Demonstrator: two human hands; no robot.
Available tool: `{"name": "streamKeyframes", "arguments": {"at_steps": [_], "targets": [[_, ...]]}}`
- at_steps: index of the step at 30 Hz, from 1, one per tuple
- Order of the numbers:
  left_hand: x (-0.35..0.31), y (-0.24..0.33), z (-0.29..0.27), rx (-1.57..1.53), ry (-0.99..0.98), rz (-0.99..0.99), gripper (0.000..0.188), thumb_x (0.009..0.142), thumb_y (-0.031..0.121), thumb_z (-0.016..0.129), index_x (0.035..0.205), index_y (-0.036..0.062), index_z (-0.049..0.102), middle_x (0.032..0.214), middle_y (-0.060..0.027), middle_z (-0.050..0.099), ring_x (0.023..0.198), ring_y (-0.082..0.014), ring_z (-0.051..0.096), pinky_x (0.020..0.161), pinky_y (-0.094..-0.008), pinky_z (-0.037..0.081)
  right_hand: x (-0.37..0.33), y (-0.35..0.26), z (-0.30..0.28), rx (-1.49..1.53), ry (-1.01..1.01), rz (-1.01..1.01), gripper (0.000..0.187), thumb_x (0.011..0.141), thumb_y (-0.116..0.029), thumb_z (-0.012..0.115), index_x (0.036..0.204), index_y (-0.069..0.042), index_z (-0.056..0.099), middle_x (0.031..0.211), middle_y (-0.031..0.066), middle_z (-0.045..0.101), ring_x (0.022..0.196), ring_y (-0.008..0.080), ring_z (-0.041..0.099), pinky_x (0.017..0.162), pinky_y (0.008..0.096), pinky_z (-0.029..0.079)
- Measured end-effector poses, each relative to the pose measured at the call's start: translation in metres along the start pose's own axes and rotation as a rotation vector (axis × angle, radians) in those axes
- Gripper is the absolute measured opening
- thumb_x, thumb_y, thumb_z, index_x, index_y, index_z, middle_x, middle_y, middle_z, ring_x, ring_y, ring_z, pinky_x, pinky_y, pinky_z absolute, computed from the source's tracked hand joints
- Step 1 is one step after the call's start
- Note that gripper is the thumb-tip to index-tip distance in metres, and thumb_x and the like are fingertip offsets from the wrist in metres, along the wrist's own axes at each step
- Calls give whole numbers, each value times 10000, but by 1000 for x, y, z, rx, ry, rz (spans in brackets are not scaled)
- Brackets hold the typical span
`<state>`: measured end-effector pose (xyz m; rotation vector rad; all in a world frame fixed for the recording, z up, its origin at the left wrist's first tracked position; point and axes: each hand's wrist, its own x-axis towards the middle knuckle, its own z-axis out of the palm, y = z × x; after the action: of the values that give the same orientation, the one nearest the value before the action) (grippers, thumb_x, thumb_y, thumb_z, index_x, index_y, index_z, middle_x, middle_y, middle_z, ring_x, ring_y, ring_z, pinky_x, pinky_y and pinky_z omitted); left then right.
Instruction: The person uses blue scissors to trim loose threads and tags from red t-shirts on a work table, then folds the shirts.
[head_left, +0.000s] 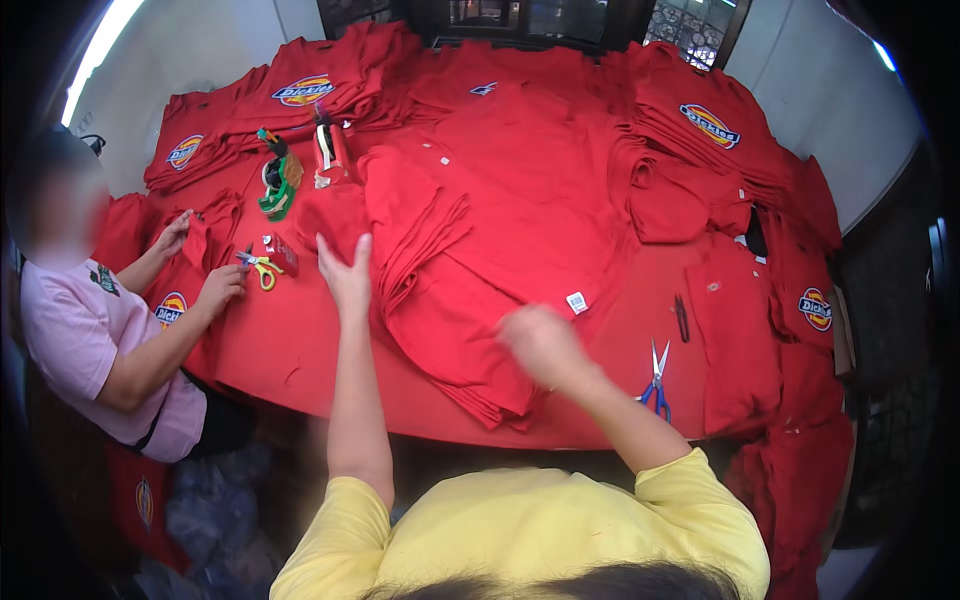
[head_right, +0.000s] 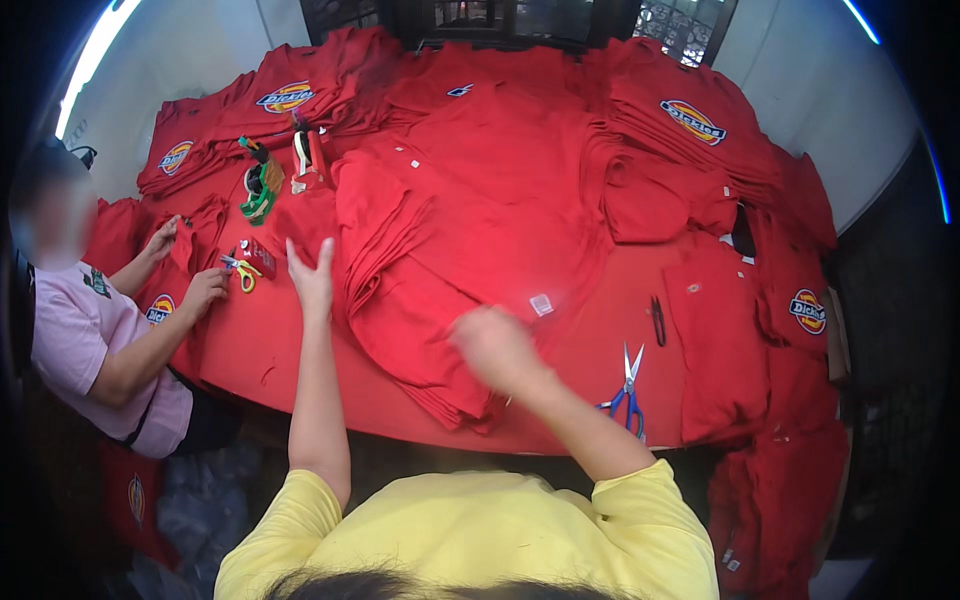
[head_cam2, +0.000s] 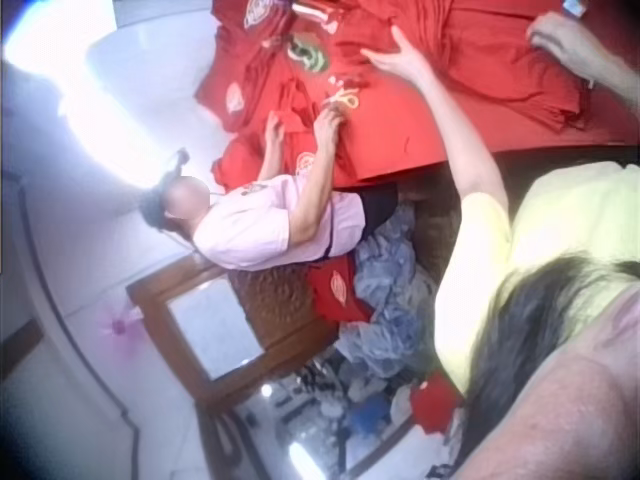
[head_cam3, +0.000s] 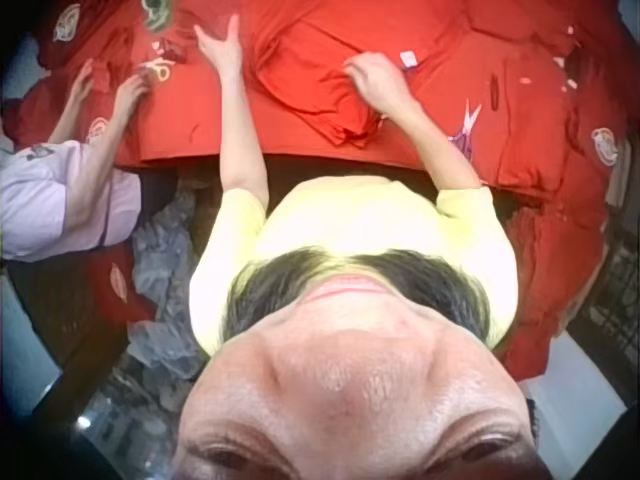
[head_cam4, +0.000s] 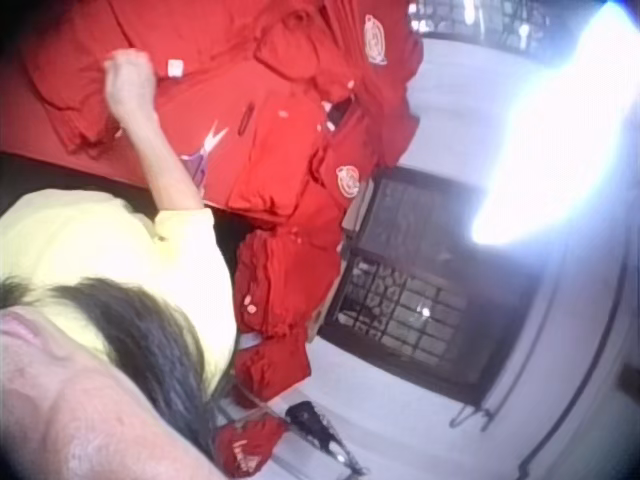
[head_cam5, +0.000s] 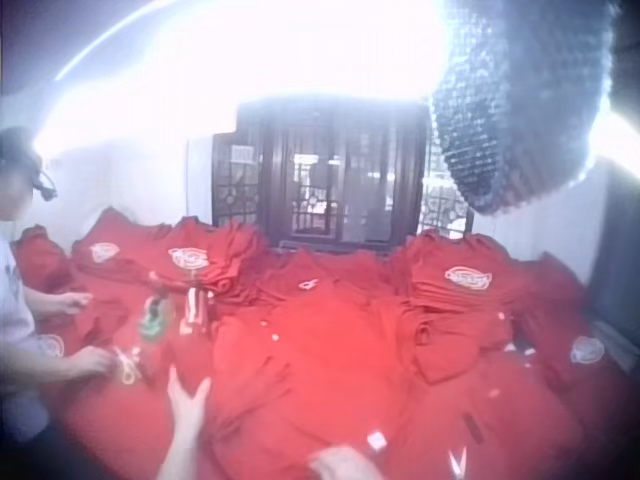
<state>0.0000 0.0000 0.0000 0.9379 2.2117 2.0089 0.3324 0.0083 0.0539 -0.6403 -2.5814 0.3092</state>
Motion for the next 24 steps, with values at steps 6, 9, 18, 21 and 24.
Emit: {"name": "streamKeyframes", "arguments": {"at_steps": [6, 9, 18, 21, 24], "targets": [[-12, 66, 66, 800, -365, 691, 742, 695, 486, 753, 1321, 181, 495, 1418, -150, 381, 1346, -351, 296, 1031, -587, 300, -2, 126, 11, -284, 137, 762, 509, 833, -332, 666, 1234, -52, 524, 1217, 148, 511, 1131, 330, 463, 929, 457, 381], [7, 56, 84, 935, -506, 502, 587, 723, 426, 733, 1220, 156, 574, 1343, -134, 471, 1252, -352, 417, 989, -529, 376, 3, 135, 6, -165, 51, 865, 601, 769, -382, 730, 1215, -42, 514, 1154, 163, 565, 1097, 348, 523, 905, 448, 419], [103, -57, -74, -208, 40, -294, 609, 883, 212, 642, 1325, -115, 381, 1258, -218, 530, 1165, -277, 518, 1007, -383, 389, 78, 67, -26, 181, 130, 168, 352, 793, -3, 486, 1140, -28, 543, 1111, 195, 587, 944, 337, 604, 778, 430, 501], [74, -29, -70, 23, 108, -147, 693, 885, 275, 635, 1375, -98, 317, 1370, -262, 410, 1289, -307, 394, 1077, -398, 302, 91, -34, -27, 18, -306, -267, 255, 793, -37, 492, 1025, -26, 595, 1012, 147, 620, 866, 310, 605, 733, 408, 515], [63, -29, -60, 161, 202, 62, 770, 879, 366, 629, 1397, -88, 285, 1430, -295, 308, 1350, -374, 280, 1107, -418, 241, 45, -64, -3, 57, -549, -400, 245, 774, -52, 522, 1006, -26, 595, 995, 110, 622, 900, 300, 589, 759, 407, 505]]}}
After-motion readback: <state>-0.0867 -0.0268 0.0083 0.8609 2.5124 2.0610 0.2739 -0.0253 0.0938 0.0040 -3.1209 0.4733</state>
